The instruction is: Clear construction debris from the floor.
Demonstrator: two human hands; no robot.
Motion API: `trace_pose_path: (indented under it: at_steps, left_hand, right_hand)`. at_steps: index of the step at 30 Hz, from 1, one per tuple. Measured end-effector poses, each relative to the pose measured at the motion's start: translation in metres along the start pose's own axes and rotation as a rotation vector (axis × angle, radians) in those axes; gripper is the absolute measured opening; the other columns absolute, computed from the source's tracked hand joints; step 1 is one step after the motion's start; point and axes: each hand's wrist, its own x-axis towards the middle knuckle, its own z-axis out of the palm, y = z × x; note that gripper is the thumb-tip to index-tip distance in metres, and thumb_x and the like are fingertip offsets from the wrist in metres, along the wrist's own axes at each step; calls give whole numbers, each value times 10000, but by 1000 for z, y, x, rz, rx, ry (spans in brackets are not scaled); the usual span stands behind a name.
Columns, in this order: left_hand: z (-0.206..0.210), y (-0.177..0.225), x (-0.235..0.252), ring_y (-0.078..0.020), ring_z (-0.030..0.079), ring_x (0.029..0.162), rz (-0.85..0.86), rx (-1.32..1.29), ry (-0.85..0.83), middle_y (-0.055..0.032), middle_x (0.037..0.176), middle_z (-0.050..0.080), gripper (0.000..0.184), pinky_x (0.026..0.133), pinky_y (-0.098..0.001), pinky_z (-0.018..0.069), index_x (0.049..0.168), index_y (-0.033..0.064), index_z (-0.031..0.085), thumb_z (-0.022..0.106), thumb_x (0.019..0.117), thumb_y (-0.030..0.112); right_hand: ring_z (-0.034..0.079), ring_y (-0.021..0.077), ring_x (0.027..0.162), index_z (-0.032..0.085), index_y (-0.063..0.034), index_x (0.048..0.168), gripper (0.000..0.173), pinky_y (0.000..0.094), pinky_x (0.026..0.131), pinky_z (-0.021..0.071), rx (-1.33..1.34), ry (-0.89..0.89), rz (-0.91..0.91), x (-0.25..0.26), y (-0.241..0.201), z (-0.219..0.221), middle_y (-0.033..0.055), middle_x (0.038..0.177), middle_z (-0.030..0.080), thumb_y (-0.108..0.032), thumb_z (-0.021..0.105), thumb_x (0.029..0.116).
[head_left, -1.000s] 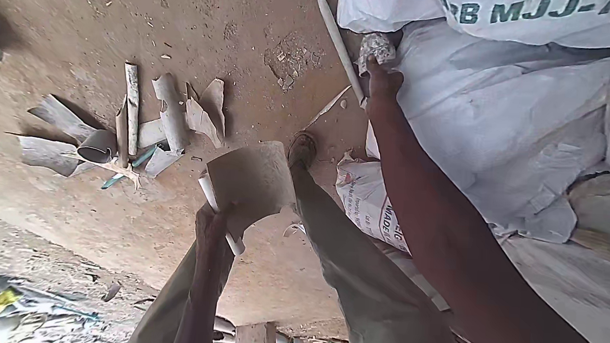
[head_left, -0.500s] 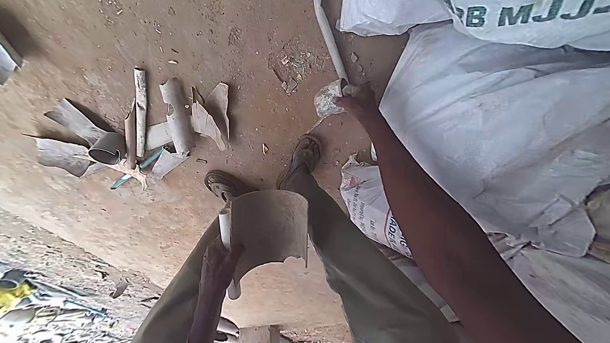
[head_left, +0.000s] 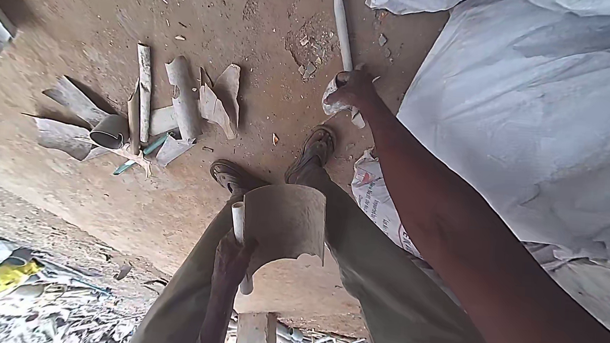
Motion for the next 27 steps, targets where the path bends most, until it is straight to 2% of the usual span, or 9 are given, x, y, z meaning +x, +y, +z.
trace_pose_path:
  at_steps: [4,6,9,11,14,17,22,25,27]
  left_hand:
    - [3,-2,4,-123,649,767,24,-22,-8,-50,833,667,299,737,-363,546,1035,14,688,734,812,207]
    - [1,-4,1,-126,656,784,25,-20,-22,-54,848,674,308,751,-368,551,1048,13,687,735,816,211]
    - [-3,-3,2,-160,659,813,27,-16,-28,-83,872,678,309,775,-397,547,1059,-8,684,745,832,193]
    - [-7,-5,-2,-180,652,829,27,-5,-22,-97,887,673,327,783,-419,537,1071,-16,675,747,834,197]
    - [-17,-1,-10,-244,652,910,35,11,-19,-153,972,682,388,839,-487,523,1146,-34,663,748,855,208]
    - [-31,2,-23,-291,658,935,46,-2,-10,-189,982,688,362,867,-523,516,1141,-53,665,750,873,175]
    - [-55,-17,-41,-201,665,847,80,-121,-4,-123,904,688,287,815,-442,543,1081,-29,681,732,856,143]
    - [-62,-29,-35,-196,669,851,62,-126,-13,-121,911,694,307,814,-439,545,1092,-25,682,734,851,158]
    - [-62,-35,-30,-208,661,867,32,-114,-14,-130,927,685,340,820,-449,536,1121,-31,670,739,856,169]
  right_hand:
    - [473,464,1322,729,-27,1095,463,714,1003,389,197,73,-3,8,18,19,324,1420,501,-226,911,718]
    - [545,391,1224,739,-18,1064,394,601,991,460,302,57,-19,-5,18,25,288,1348,541,-162,898,734]
    - [646,234,913,728,0,997,268,460,852,524,414,0,-96,-23,8,27,170,1013,695,-82,858,778]
    - [642,175,847,703,9,1043,263,406,820,535,466,-86,-117,-45,2,24,124,963,698,-59,818,817]
    - [637,151,887,675,24,1180,331,354,840,538,551,-113,-104,-86,-15,6,136,1059,693,-8,763,862]
    - [626,157,874,674,45,1149,294,370,849,527,531,-131,-119,-117,-25,-8,143,1025,691,-24,759,876]
    - [586,156,773,651,39,965,114,374,770,507,502,-5,-78,-128,-43,-3,111,870,642,-46,702,907]
    - [639,383,1042,638,111,1097,411,583,918,491,235,20,130,-108,-54,14,282,1091,659,-233,757,905]
    - [631,435,1130,648,98,1100,476,630,918,480,9,94,220,-98,-59,33,308,1169,646,-312,770,891]
